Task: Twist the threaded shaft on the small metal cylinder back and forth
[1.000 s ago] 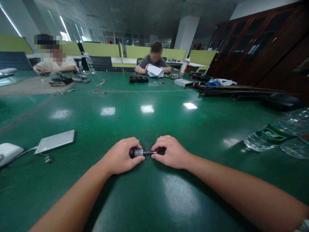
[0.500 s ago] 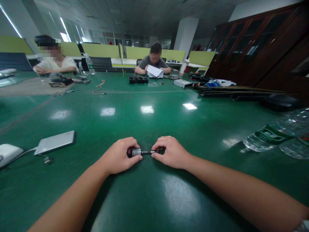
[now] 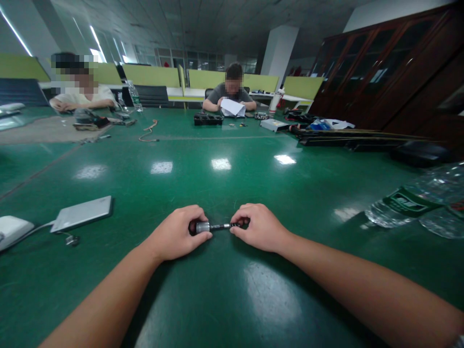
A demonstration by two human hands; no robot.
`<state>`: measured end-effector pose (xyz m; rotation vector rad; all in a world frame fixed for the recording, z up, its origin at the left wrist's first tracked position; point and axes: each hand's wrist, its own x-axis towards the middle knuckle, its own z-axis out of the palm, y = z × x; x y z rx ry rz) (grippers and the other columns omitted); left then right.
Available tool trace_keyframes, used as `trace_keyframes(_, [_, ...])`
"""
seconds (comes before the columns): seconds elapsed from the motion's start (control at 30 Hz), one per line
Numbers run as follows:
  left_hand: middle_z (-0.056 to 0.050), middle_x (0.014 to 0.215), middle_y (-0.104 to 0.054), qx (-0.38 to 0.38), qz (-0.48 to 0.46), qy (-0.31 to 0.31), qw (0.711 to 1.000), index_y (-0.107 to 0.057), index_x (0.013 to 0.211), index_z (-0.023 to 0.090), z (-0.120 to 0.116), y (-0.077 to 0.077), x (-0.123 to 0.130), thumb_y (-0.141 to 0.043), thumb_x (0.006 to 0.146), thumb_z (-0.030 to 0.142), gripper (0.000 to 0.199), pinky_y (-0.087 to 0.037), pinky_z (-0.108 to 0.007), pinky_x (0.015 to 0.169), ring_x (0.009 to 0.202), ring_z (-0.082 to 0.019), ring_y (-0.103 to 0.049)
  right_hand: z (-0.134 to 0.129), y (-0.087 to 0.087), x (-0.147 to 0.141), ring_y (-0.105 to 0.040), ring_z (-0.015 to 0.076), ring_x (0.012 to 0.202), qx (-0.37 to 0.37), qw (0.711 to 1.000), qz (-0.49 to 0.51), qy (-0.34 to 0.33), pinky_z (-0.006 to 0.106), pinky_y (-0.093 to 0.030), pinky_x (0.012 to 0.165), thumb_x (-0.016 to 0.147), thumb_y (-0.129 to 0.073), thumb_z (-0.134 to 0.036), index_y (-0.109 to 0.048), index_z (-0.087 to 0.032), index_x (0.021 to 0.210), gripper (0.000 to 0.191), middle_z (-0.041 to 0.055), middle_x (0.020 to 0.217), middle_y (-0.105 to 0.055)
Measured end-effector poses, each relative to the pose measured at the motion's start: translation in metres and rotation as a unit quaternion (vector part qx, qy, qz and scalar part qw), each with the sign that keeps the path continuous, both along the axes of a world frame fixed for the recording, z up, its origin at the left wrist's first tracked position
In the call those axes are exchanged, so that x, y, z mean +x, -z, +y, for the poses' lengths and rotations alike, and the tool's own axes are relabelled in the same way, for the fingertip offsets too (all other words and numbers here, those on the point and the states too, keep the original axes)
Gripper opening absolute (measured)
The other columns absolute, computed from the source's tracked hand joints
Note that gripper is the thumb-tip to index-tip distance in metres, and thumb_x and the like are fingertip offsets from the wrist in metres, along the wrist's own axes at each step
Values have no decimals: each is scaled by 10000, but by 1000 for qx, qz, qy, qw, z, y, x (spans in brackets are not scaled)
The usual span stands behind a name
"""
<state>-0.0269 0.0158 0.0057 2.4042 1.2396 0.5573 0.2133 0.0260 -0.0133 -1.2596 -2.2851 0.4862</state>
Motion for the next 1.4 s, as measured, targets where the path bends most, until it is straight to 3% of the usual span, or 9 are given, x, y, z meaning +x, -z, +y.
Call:
trace_keyframes(0.5, [-7, 783, -612, -9, -21, -9, 1000, -639, 863, 175, 1, 3, 0, -720, 768, 316, 188, -421, -262, 631, 694, -155, -560, 3, 3, -4, -616, 146, 741, 0, 999, 37, -28, 280, -433, 711, 766, -750, -233, -760, -219, 866, 101, 11, 777, -708])
trace_keyframes(0.63, [-10, 805, -622, -28, -39, -1, 999, -656, 889, 183, -2, 4, 5, -745, 757, 338, 222, -437, -263, 650, 718, -159, -579, 1, 2, -5, -625, 143, 735, -2, 996, 59, -60, 285, -443, 733, 744, -769, -181, -751, -209, 935, 194, 9, 784, -716])
trace_keyframes(0.93, [-20, 849, -651, -46, -37, 15, 998, -679, 982, 198, -6, 4, 12, -717, 794, 321, 228, -447, -271, 675, 752, -168, -601, -2, 2, -6, -647, 170, 784, -3, 991, 56, -123, 328, -447, 808, 780, -736, -202, -746, -207, 944, 164, 29, 831, -738])
trace_keyframes(1.4, [-1, 784, -610, -38, -11, 17, 999, -647, 899, 179, -7, 1, 17, -712, 778, 287, 176, -404, -271, 639, 710, -164, -575, -1, 3, -5, -646, 174, 804, 7, 988, 55, -144, 334, -429, 818, 773, -745, -226, -744, -188, 948, 180, 28, 842, -731])
